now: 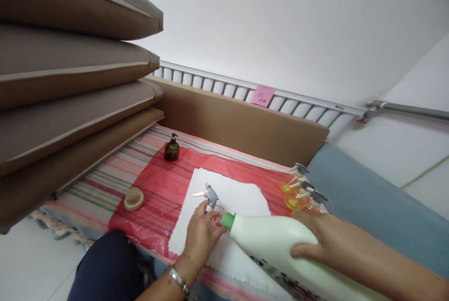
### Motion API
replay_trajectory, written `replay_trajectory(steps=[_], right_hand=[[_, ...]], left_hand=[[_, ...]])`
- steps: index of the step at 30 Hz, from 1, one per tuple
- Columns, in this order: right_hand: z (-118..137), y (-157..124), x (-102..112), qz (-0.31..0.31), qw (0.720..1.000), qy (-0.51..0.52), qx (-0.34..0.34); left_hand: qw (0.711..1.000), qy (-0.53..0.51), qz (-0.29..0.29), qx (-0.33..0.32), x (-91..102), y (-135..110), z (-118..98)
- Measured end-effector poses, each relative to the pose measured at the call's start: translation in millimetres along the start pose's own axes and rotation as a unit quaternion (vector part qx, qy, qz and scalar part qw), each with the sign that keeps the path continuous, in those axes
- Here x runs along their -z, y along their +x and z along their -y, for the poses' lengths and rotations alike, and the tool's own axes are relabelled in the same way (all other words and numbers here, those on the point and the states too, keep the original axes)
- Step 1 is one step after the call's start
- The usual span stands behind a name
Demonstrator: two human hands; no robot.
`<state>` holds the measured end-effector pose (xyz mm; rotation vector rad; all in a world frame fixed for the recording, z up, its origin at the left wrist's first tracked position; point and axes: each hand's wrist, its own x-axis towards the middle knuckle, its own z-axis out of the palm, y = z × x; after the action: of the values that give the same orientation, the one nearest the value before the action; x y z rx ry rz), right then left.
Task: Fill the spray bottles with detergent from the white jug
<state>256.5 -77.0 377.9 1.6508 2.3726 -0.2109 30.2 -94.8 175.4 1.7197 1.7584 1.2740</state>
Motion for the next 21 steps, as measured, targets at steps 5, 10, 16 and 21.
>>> replay_trajectory(steps=[5,10,16,21], right_hand=[[0.6,1.3,0.2,0.002,1.0,0.009,0.0],[0.1,1.6,-0.9,-0.004,1.0,-0.009,0.007],[3.2,-0.9,2.6,0.003,1.0,0.006,0.006],[4.0,0.5,4.6,-0.001,1.0,0.002,0.001]], left_hand=[[1.0,-0.004,0.001,-0.002,0.0,-0.2,-0.1],[1.0,-0.001,-0.003,-0.004,-0.4,-0.3,0.8],[1.0,-0.001,-0.011,-0.01,-1.9,-0.1,3.4],[1.0,-0.004,-0.01,-0.011,-2.1,0.0,3.2]])
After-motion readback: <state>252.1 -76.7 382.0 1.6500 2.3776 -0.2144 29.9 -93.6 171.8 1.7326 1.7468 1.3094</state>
